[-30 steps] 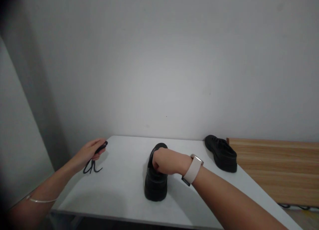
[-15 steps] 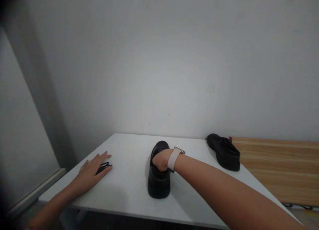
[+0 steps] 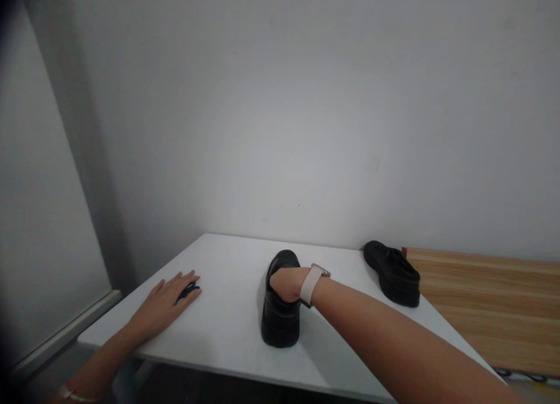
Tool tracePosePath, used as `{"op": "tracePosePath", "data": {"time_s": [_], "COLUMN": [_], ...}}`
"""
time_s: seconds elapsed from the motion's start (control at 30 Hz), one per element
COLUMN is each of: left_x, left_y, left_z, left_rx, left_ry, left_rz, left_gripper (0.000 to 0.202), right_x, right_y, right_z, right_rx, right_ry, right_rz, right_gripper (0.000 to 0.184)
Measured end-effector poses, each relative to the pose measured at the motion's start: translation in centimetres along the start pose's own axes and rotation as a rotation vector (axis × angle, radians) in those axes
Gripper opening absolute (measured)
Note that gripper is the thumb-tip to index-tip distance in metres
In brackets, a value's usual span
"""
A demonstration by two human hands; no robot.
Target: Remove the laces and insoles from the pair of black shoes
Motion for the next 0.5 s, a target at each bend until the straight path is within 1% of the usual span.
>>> {"op": "tracePosePath", "data": {"time_s": [0.07,0.13,0.2,0.23,0.27,0.37,0.5], "left_x": [0.0,0.0,-0.1,-0.1,-0.1,-0.1,-0.2], "left_y": [0.0,0.0,0.1,0.1,0.1,0.1,0.2], "left_z": [-0.1,-0.1,-0.3,-0.4,-0.4,-0.7,-0.9], "left_rx": [0.0,0.001,0.0,-0.002,-0.005,-0.015,-0.008], "left_ry": [-0.008,-0.019,-0.041,-0.056,-0.071,-0.104,-0.109], "left_rz": [0.003,0.005,0.005,0.007,0.01,0.02,0.019], "left_gripper": [0.058,0.058,0.057,0.056,0.056,0.055,0.054], "right_x": [-1.5,-3.1,-4.5,-5.1,-5.5,-5.9,-5.3], "right_y": [0.9,2.0,2.8,3.1,3.4,3.7,3.8], "right_z": [0.8,1.4,1.9,2.1,2.2,2.2,1.9], "right_rx": [-0.026,-0.041,-0.03,-0.015,0.008,0.114,0.261], "right_ry": [0.106,0.209,0.29,0.325,0.354,0.398,0.389], "right_rz": [0.054,0.095,0.091,0.078,0.058,-0.019,-0.137], "right_gripper": [0.037,0.026,0.014,0.011,0.013,0.018,0.021]}}
Point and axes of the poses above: each hand's wrist, its own y-axis away from the middle knuckle, its own x-axis out of the palm, z = x × y, the point moved 1 cm from there along -y, towards the middle knuckle, and after that the axes turned 14 degrees about y, right-handed, at the moved point
